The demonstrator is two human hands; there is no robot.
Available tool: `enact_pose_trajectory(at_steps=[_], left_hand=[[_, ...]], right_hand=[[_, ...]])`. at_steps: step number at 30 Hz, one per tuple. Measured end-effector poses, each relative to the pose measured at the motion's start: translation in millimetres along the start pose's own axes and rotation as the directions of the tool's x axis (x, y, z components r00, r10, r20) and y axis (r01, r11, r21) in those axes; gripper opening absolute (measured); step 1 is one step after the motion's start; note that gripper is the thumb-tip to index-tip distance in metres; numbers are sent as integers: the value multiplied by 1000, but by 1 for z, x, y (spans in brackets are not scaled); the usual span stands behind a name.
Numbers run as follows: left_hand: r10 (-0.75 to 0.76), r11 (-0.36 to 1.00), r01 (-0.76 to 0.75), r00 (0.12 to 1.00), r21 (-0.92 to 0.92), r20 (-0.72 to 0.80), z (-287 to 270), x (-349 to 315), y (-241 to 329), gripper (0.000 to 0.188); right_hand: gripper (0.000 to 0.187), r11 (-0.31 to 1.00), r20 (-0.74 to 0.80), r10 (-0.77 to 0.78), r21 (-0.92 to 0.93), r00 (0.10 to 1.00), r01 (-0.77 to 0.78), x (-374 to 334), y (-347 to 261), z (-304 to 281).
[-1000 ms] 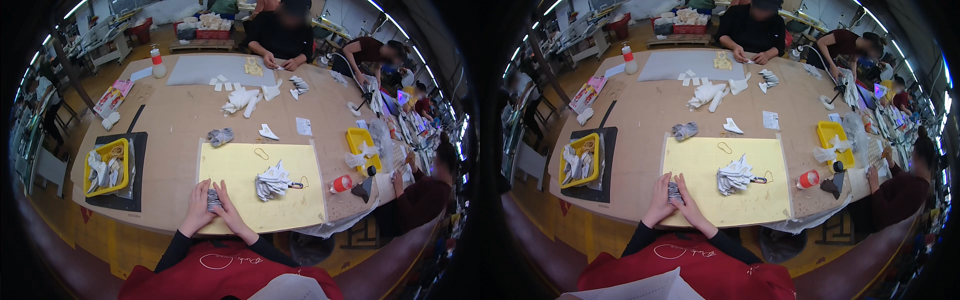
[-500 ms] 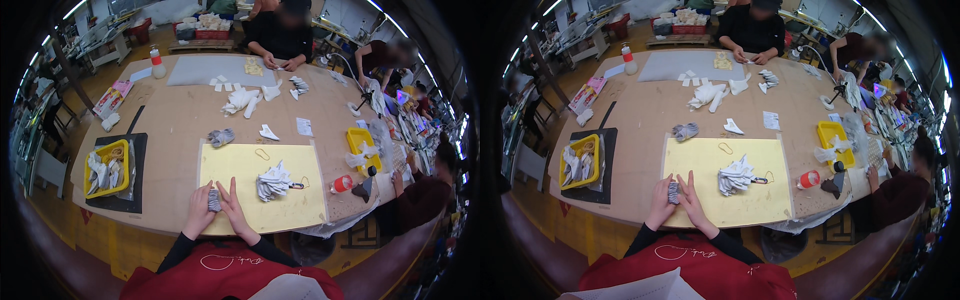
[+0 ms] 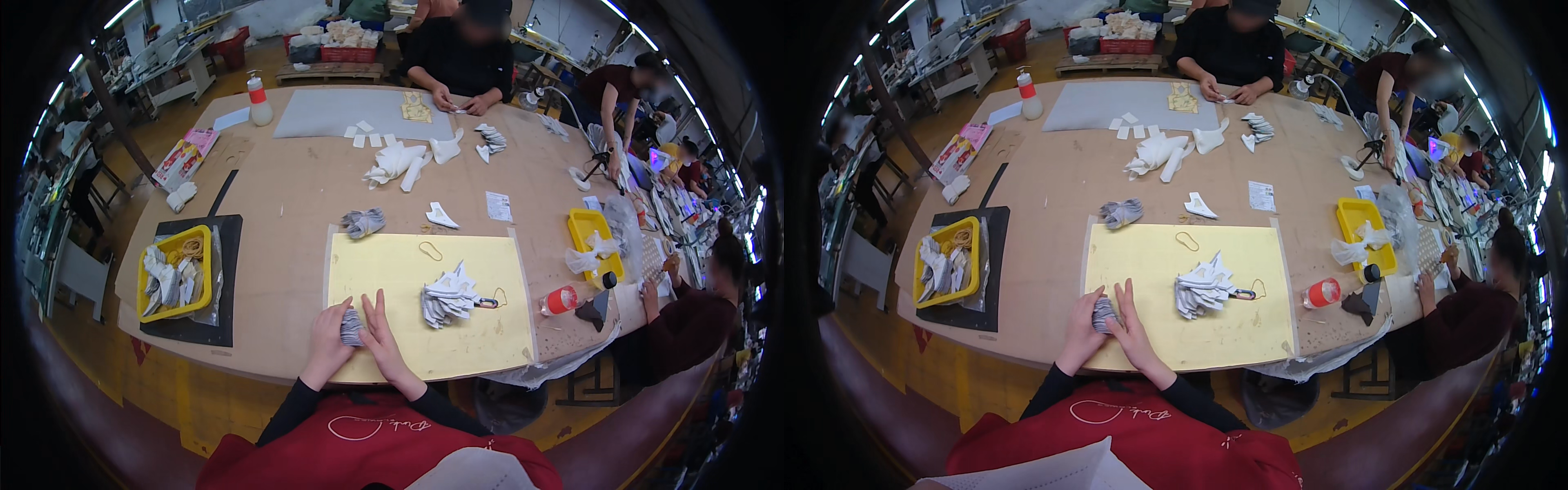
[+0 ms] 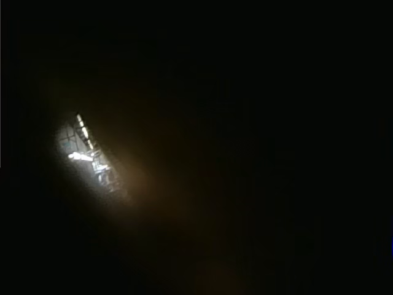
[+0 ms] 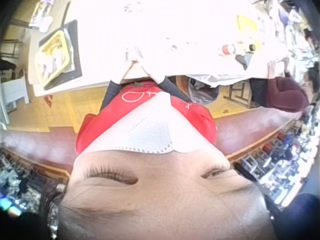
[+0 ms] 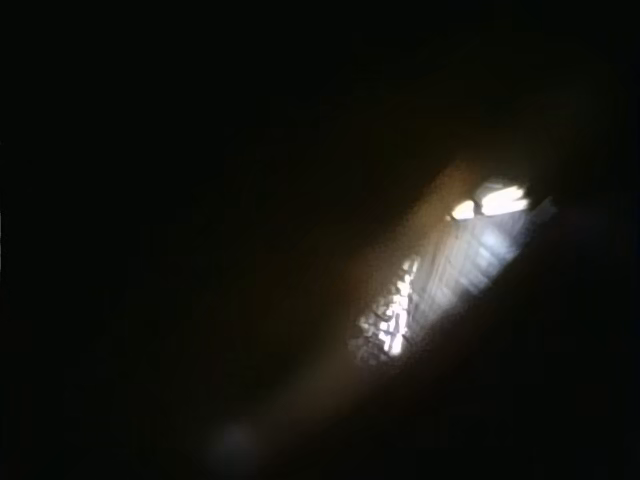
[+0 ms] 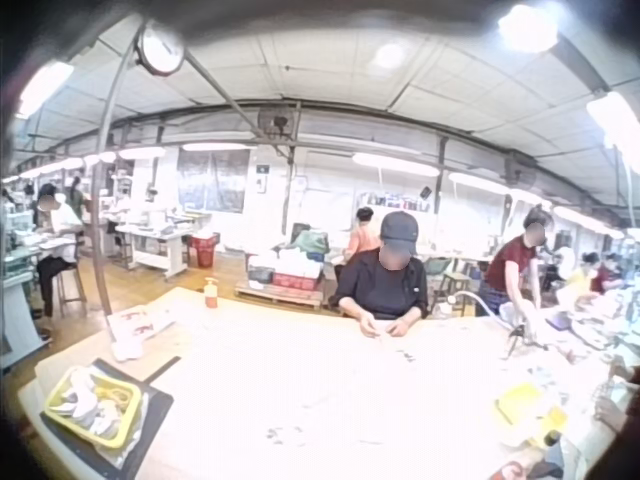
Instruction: The person repeatedly picks up small white fabric pieces from a table, folds them by hand, and stacks them into a growing pile. The person occasionally reorganizes the stack and places some folded pieces into a yellow tray. Other workers are visible in the background performing similar tasks.
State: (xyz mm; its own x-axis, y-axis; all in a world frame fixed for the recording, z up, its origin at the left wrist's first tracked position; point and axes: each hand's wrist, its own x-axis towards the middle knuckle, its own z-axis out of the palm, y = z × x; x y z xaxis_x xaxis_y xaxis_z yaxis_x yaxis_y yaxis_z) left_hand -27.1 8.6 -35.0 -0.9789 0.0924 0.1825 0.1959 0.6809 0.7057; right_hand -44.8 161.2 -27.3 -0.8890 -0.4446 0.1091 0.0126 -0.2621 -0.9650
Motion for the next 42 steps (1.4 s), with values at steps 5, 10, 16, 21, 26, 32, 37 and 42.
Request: enact_pose_trajectory(at_steps=[5, 10, 16, 21, 26, 32, 37, 42], left_hand=[[64, 994, -50, 986, 93, -157, -1, 2, 16, 91], [45, 994, -38, 996, 105, -71, -2, 2, 6, 94], [18, 1000, -18, 1000, -9, 13, -10, 4, 10, 98], [62, 995, -56, 995, 79, -77, 4, 1, 7, 100], [14, 986, -4, 998, 166, -57, 0, -4, 11, 102], [17, 980, -19, 1000, 199, 13, -8, -5, 20, 102], [45, 999, -45, 999, -6, -3, -3, -5, 4, 95], [-1, 992, 7, 999, -124, 51, -12, 7, 5, 95]], right_hand=[[88, 998, 48, 60, 27, 997, -61, -2, -2, 0], [87, 995, 103, 59, -92, 993, -49, -2, 2, 0], [88, 992, -33, 48, 115, 998, -44, 0, -10, -6], [90, 997, 43, 44, -68, 998, -41, -6, -6, -3], [88, 972, 151, 31, -235, 988, 6, -8, -7, -3], [91, 993, -24, 76, 98, 997, -73, -6, -7, 5], [92, 999, 41, 32, -8, 999, -32, -1, -15, 6], [77, 533, 341, -100, -775, 935, 339, 13, -34, -10]])
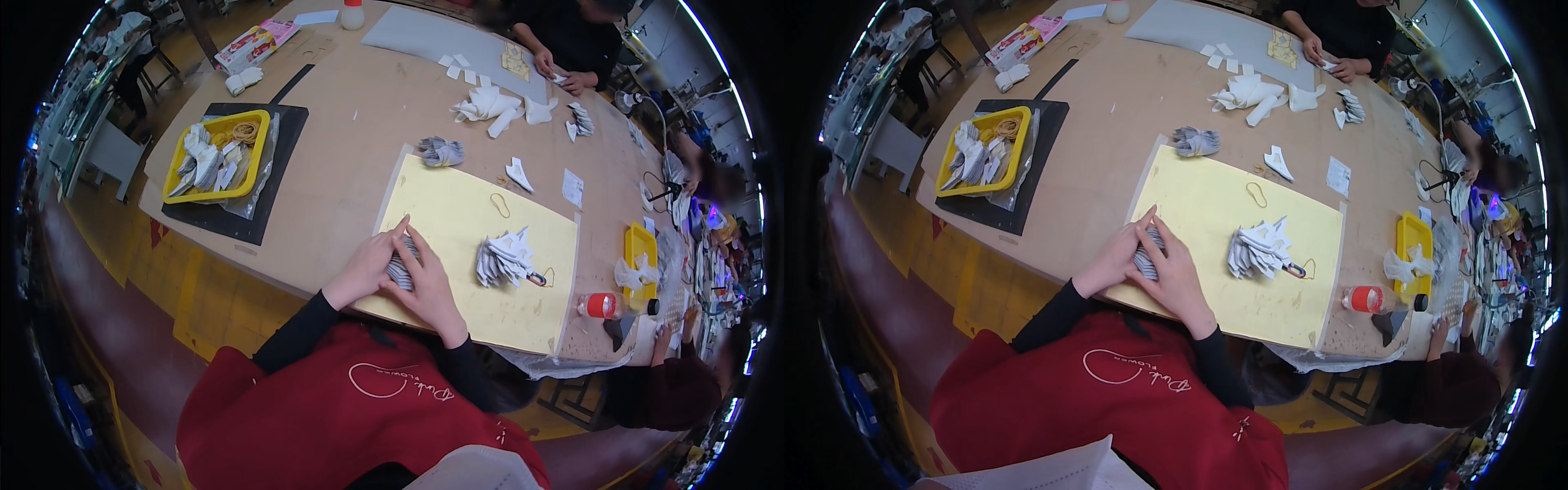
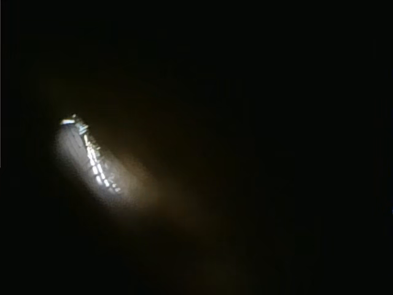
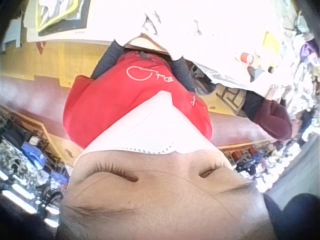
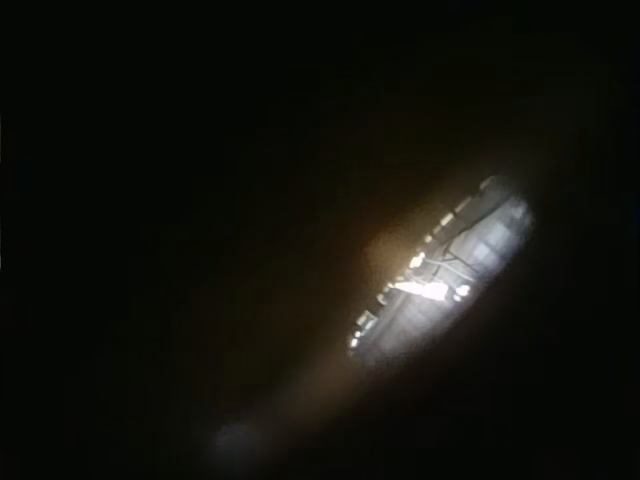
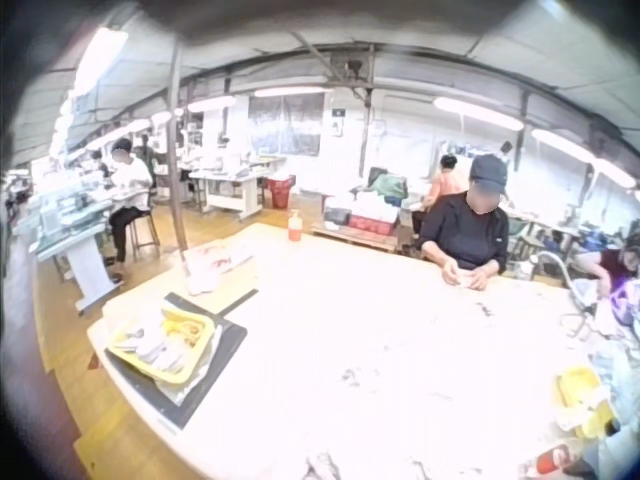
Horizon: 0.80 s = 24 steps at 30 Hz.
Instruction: The person repeatedly picks up small white fabric pieces from a table, folds them by hand, and stacks them into a growing pile. The person occasionally reorganizes the stack and places some folded pieces into a yellow tray. Other workers are visible in the background performing similar tasks.
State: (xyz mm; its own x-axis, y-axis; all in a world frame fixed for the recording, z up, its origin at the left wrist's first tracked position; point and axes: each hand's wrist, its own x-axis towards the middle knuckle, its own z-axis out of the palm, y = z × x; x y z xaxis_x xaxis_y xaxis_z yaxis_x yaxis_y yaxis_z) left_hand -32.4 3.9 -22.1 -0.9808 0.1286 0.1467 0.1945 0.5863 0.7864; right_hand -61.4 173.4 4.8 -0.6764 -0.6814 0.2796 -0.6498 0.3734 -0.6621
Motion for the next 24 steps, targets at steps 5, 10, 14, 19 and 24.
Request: enact_pose_trajectory(at_steps=[5, 10, 14, 19, 24], left_hand=[[-3, 999, -2, 992, 35, 129, -6, 13, 16, 94], [-17, 1000, 17, 993, 8, 118, -3, 15, 11, 94], [50, 996, -48, 998, -69, 24, 5, 13, 0, 88], [-6, 978, 29, 994, -205, 109, -1, 18, 2, 84], [-76, 978, 85, 996, -188, 56, 1, 12, 0, 91]], right_hand=[[59, 998, -113, 58, 22, 992, -56, 0, 11, 3], [55, 994, -254, 108, 20, 961, -106, 3, 4, 13], [58, 955, -253, -98, -295, 963, 20, 13, -13, 5], [64, 958, -42, -63, -283, 997, 48, 16, -2, -6], [56, 979, 14, -45, -197, 999, 47, 14, 6, -21]])
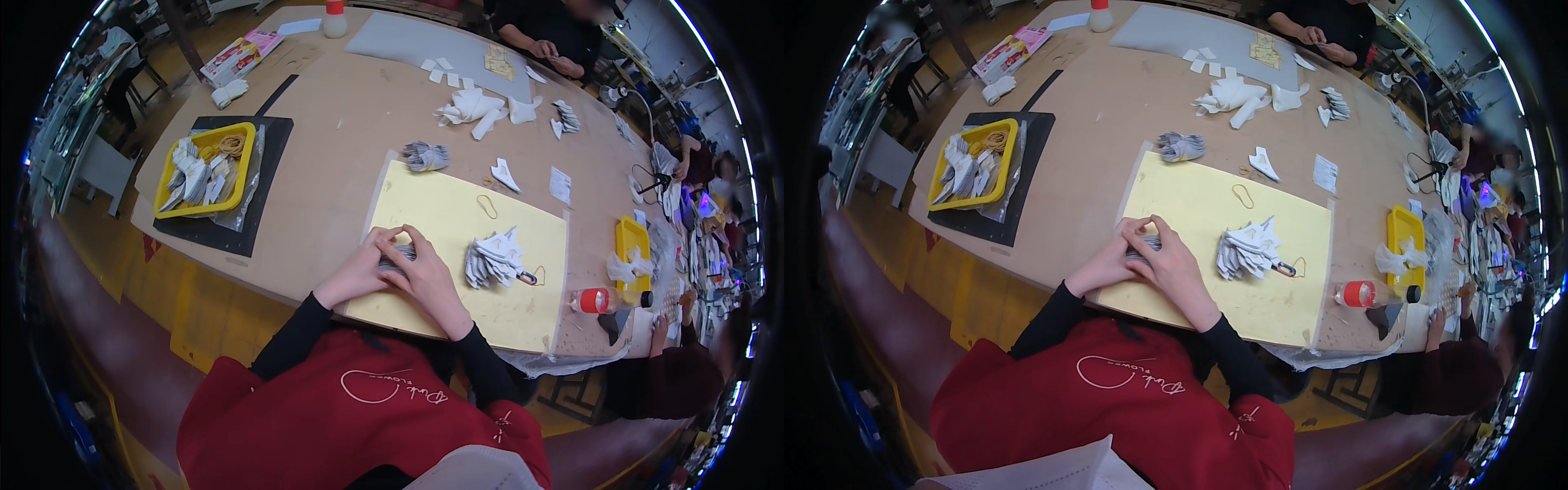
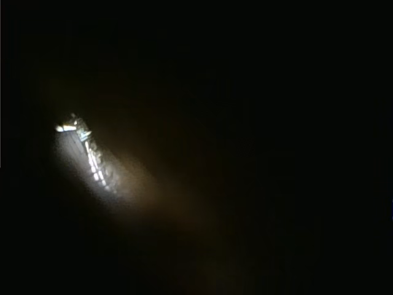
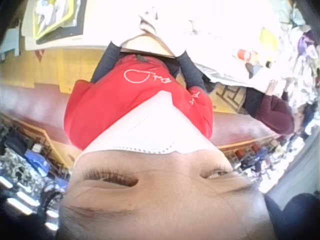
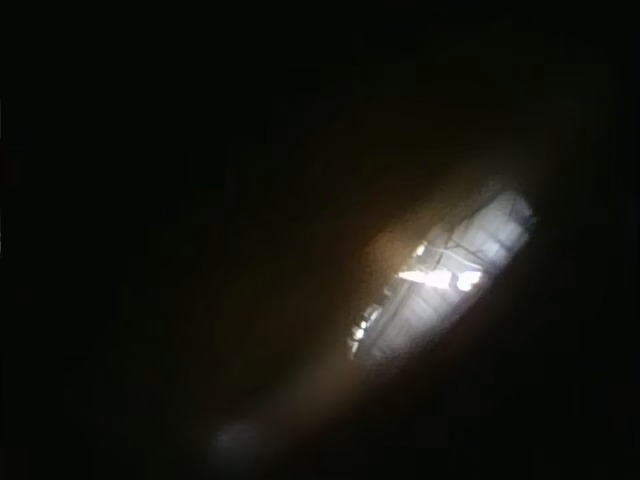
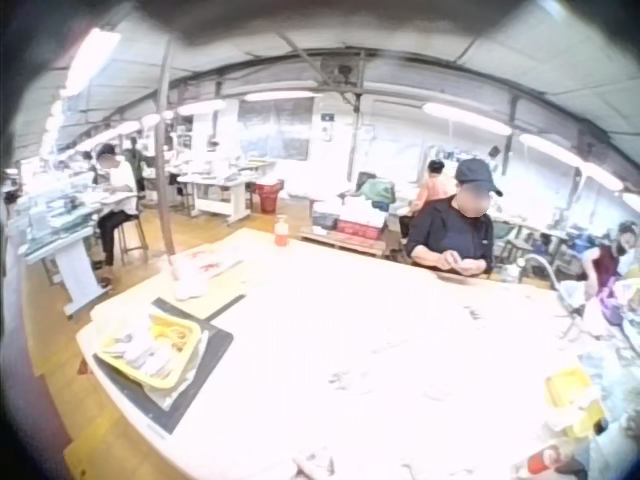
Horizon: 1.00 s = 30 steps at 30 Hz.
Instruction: The person repeatedly picks up small white fabric pieces from a table, folds them by hand, and stacks them into a growing pile. The person occasionally reorganizes the stack and places some folded pieces into a yellow tray. Other workers are visible in the background performing similar tasks.
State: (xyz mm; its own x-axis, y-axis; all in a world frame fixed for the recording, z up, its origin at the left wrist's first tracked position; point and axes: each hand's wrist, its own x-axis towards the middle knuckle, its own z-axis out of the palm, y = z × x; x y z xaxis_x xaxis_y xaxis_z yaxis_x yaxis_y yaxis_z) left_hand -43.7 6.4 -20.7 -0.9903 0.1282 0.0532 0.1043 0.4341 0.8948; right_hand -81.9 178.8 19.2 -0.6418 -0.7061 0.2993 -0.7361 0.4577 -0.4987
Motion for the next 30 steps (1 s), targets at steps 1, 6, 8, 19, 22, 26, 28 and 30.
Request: enact_pose_trajectory(at_steps=[1, 6, 8, 19, 22, 26, 28, 30], left_hand=[[-9, 999, 9, 1000, -48, 5, -1, -1, 3, 92], [-110, 973, 122, 991, -193, 74, -13, -7, 19, 95], [-94, 975, 105, 993, -194, 66, -14, -9, 14, 95], [7, 987, 11, 994, -161, 109, -6, -5, 16, 94], [112, 993, -108, 986, -38, 122, -1, 2, 15, 89], [198, 980, -199, 972, 3, 125, 9, 9, 15, 80], [238, 970, -241, 967, 29, 86, 14, 5, 16, 80], [309, 948, -309, 951, 77, 14, 23, -5, 21, 83]], right_hand=[[53, 1000, -17, -1, 7, 1000, 1, -2, 0, 0], [60, 981, -84, 142, 143, 986, -129, -23, 7, 21], [64, 980, -124, 148, 156, 981, -128, -27, 6, 24], [81, 988, 32, 132, 81, 991, -134, -37, 8, -15], [76, 980, -33, 183, 87, 983, -179, -38, 7, -8], [74, 961, -36, 246, 136, 969, -239, -39, 22, 7], [73, 948, -96, 267, 207, 959, -243, -46, 20, 11], [73, 951, -170, 265, 209, 949, -228, -48, 17, 12]])
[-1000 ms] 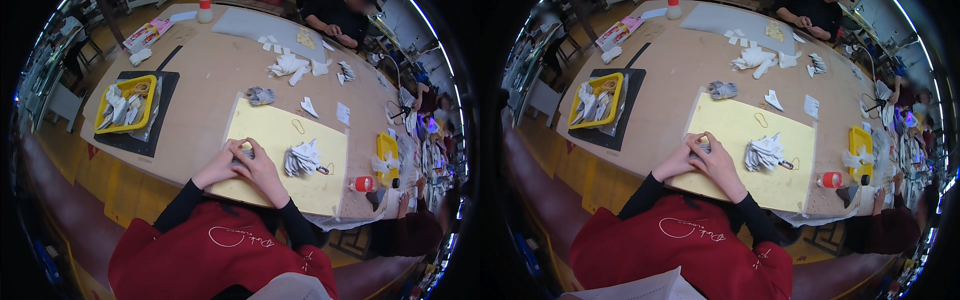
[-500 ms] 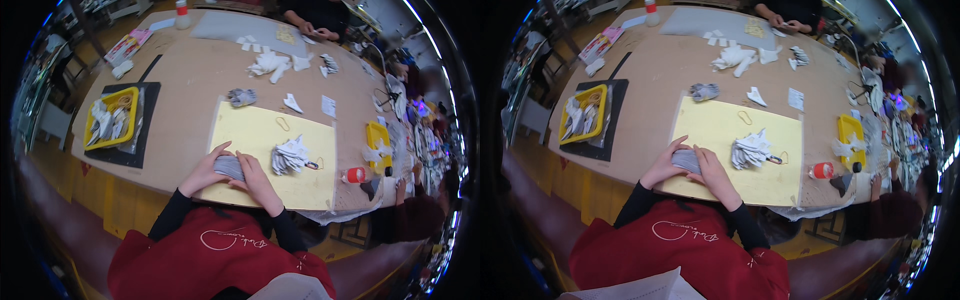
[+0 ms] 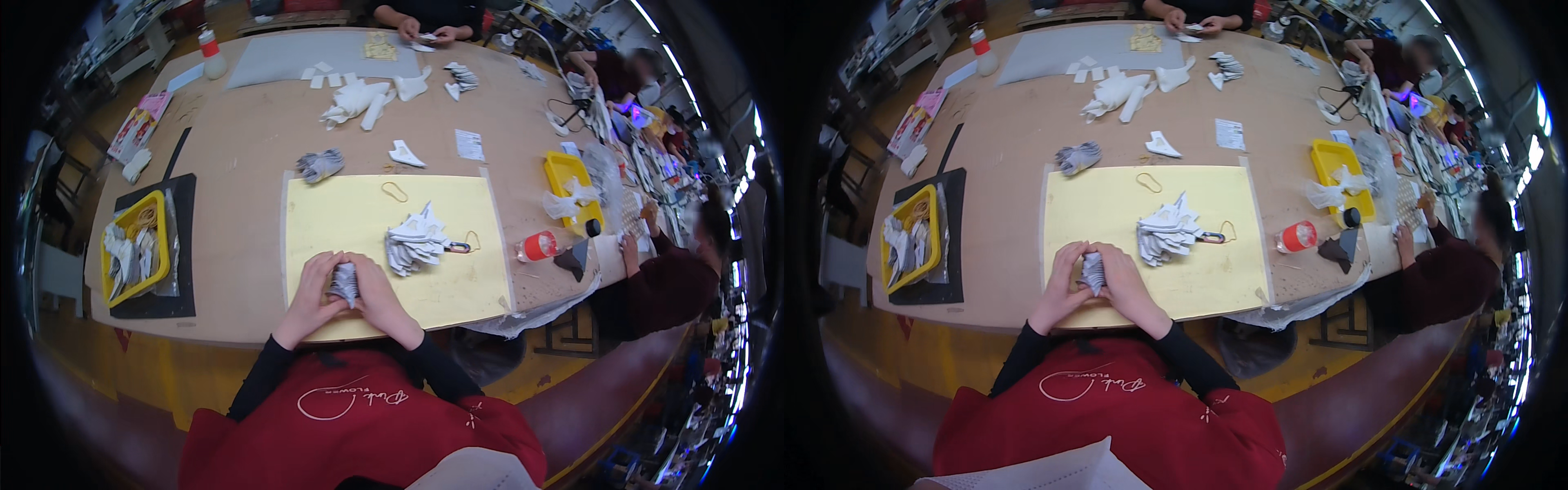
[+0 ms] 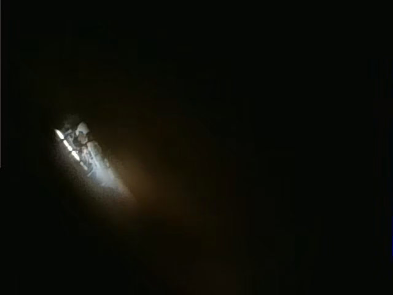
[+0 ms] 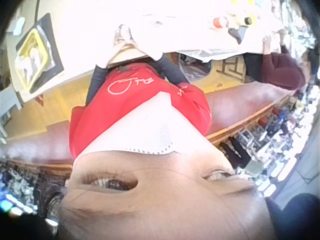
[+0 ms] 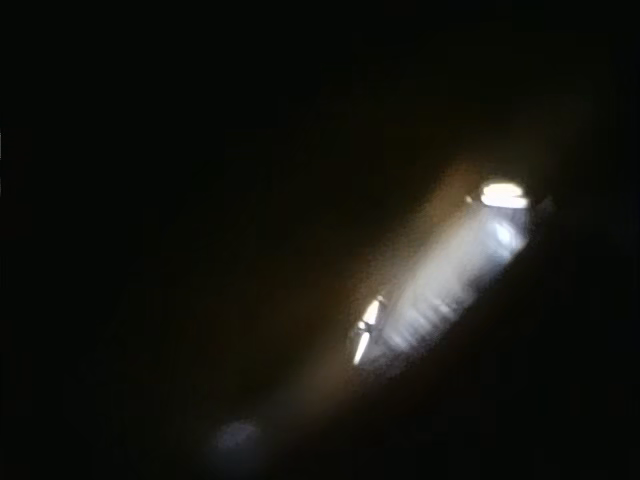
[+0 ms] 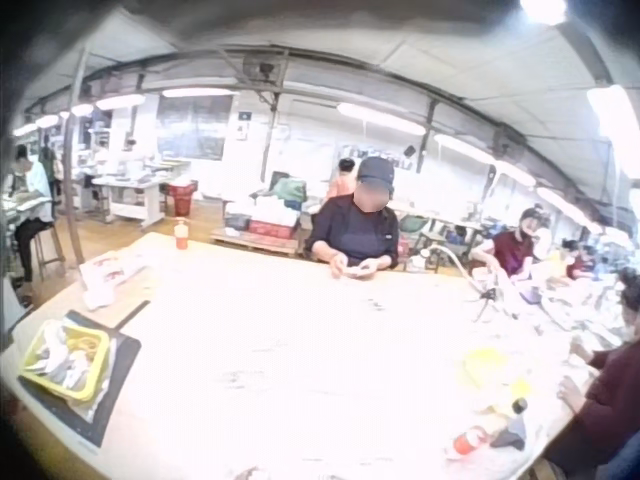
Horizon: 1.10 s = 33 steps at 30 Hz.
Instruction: The person repeatedly picks up small white fabric pieces from a table, folds them by hand, and stacks them into a growing pile. The person occasionally reorganizes the stack and places some folded pieces into a yellow tray. Other workers are visible in the background performing similar tasks.
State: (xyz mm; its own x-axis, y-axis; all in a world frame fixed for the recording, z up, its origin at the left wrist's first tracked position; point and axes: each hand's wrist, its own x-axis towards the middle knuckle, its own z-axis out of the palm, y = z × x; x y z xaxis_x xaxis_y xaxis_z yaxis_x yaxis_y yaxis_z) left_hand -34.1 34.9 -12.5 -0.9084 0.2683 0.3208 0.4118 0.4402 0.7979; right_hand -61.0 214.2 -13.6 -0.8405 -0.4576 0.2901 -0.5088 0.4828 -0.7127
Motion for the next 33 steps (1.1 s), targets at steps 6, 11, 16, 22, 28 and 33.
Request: enact_pose_trajectory(at_steps=[6, 11, 16, 22, 28, 33], left_hand=[[-224, 962, 186, 956, 201, 189, 7, -8, -10, 111], [-185, 960, 145, 970, 238, 156, 5, -3, -3, 116], [-266, 707, 236, 962, -666, 58, 1, -1, 19, 122], [-270, 239, 292, 936, -926, 226, 0, 9, 47, 122], [-253, 358, 215, 959, -909, 127, -9, 11, 70, 117], [-297, 428, 255, 946, -867, 132, -27, 11, 93, 112]], right_hand=[[57, 953, -136, -23, -303, 990, -19, -8, 2, 25], [60, 993, -52, 55, -105, 997, -60, -6, 5, 21], [64, 552, 175, 346, 756, 922, -351, -16, -13, 13], [64, 396, 211, 382, 842, 900, -366, -11, -47, -13], [82, 417, 38, 217, 900, 975, -128, 12, -64, -19], [92, 517, 76, 139, 845, 987, -138, 18, -71, -24]])
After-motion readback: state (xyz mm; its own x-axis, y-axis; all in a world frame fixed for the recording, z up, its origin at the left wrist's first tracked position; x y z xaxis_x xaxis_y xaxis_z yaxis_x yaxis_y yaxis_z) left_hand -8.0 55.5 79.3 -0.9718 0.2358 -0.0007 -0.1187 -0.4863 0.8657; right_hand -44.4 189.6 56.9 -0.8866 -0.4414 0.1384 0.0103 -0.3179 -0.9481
